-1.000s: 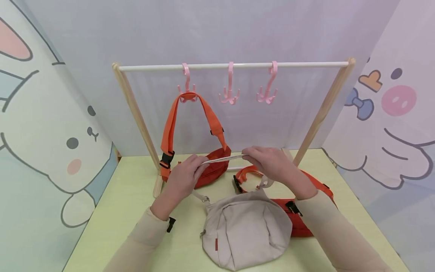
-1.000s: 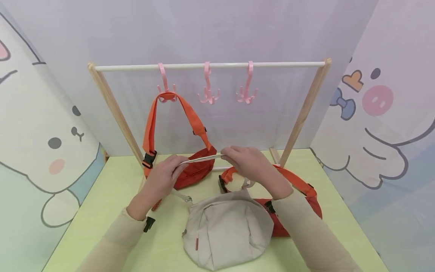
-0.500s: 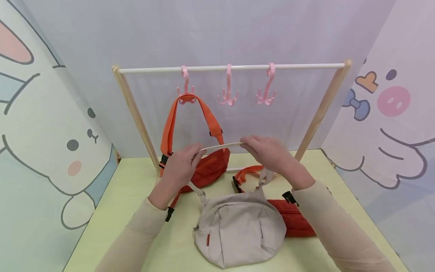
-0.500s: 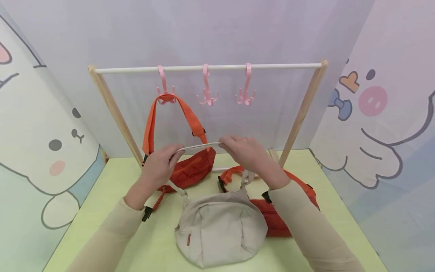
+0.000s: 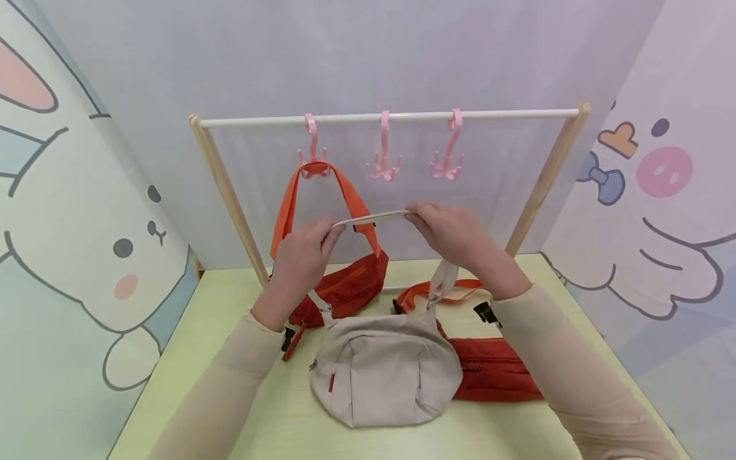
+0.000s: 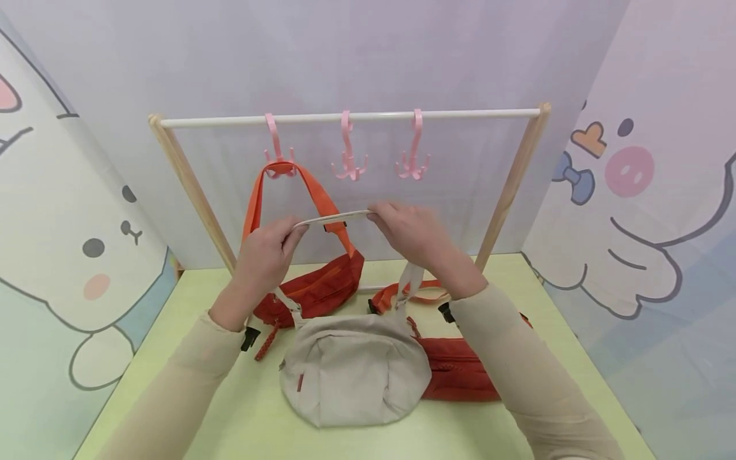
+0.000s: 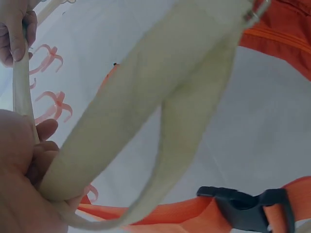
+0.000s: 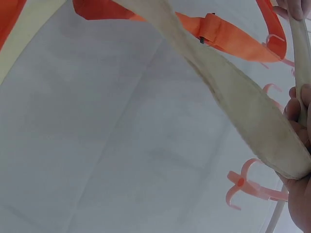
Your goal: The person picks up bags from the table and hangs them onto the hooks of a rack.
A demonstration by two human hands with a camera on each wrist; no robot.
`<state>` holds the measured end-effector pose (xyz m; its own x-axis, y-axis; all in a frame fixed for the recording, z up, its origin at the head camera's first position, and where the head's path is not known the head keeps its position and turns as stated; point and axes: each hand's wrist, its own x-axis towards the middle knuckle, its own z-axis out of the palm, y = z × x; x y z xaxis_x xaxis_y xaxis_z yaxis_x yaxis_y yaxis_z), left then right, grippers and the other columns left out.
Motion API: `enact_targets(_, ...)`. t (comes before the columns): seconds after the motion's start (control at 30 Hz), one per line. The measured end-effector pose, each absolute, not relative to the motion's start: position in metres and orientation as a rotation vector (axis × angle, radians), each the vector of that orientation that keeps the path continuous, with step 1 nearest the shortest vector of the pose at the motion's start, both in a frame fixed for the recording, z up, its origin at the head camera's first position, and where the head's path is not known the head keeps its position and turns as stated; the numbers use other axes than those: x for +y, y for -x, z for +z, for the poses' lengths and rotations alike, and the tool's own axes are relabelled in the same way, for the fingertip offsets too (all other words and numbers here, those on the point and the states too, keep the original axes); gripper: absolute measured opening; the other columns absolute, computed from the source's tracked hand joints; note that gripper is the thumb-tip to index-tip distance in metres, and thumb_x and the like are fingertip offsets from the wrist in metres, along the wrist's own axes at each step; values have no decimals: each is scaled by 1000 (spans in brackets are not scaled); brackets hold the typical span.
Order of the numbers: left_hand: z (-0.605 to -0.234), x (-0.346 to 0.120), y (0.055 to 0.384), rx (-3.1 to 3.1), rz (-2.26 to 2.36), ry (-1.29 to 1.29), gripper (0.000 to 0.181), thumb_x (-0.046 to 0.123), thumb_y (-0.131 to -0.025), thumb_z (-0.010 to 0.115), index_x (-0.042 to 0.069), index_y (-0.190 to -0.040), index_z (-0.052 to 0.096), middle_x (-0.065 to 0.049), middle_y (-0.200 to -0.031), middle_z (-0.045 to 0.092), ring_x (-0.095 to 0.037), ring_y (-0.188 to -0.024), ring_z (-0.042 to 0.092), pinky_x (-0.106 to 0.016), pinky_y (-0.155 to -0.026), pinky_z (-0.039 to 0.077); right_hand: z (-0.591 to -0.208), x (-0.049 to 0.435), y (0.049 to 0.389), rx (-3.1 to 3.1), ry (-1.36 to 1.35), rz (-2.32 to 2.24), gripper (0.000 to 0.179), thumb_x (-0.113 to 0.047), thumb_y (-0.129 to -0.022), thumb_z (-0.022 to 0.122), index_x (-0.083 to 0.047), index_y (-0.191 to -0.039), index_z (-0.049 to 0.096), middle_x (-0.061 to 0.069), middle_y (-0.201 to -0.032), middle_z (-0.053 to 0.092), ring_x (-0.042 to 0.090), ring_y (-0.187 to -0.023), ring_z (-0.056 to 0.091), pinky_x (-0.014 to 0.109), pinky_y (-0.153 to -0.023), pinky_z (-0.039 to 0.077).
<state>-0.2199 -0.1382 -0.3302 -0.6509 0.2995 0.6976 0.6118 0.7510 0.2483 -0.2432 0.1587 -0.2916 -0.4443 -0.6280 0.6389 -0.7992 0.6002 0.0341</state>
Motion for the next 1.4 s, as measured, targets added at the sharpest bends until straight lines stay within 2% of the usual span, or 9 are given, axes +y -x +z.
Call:
enact_targets(0.1, -322, -137, 223, -2273, -628, 643, 26, 28, -107, 67, 9, -90, 62, -2, -64, 44, -20, -51, 37, -35, -46, 32, -284, 155, 245, -2221, -1092, 370, 15, -11, -103, 71, -1, -114, 67, 7, -80, 66, 19, -57, 51, 35, -54, 47)
enact_targets(0.27, -309, -134, 230, -2247, -627, 559, 35, 34, -108, 65, 10, -82, 58, -2, -60, 39, -20, -49, 34, -34, -45, 30, -272, 150, 248, -2220, -1039, 376, 16, -12, -105, 69, 0, -115, 66, 5, -72, 55, 18, -54, 42, 32, -51, 39)
enact_targets(0.5, -290, -124, 240, -2204, -678, 455, 47, 34, -106, 68, 12, -70, 48, -3, -57, 35, -22, -47, 32, -36, -44, 27, -257, 144, 255, -2172, -933, 396, 15, -15, -108, 64, 0, -111, 65, 6, -73, 55, 22, -55, 45, 35, -51, 39)
enact_targets(0.73, -268, -110, 250, -2215, -676, 326, 52, 46, -111, 54, 12, -73, 49, -5, -58, 36, -25, -49, 35, -37, -46, 27, -245, 137, 263, -2146, -828, 451, 18, -17, -110, 59, 1, -110, 65, 7, -69, 51, 24, -52, 42, 37, -50, 36)
enact_targets(1.2, -253, -94, 270, -2318, -527, 167, 59, 50, -111, 51, 11, -67, 51, -6, -57, 43, -27, -52, 43, -36, -49, 30, -240, 130, 275, -2282, -674, 434, 24, -22, -112, 54, -1, -111, 64, 8, -73, 55, 26, -56, 47, 38, -52, 38)
enact_targets(1.4, -253, -90, 275, -2325, -392, 150, 62, 51, -113, 45, 11, -65, 51, -5, -54, 42, -28, -49, 44, -37, -52, 34, -243, 128, 280, -2316, -653, 455, 25, -22, -112, 52, -1, -108, 63, 8, -73, 54, 25, -57, 46, 38, -52, 38)
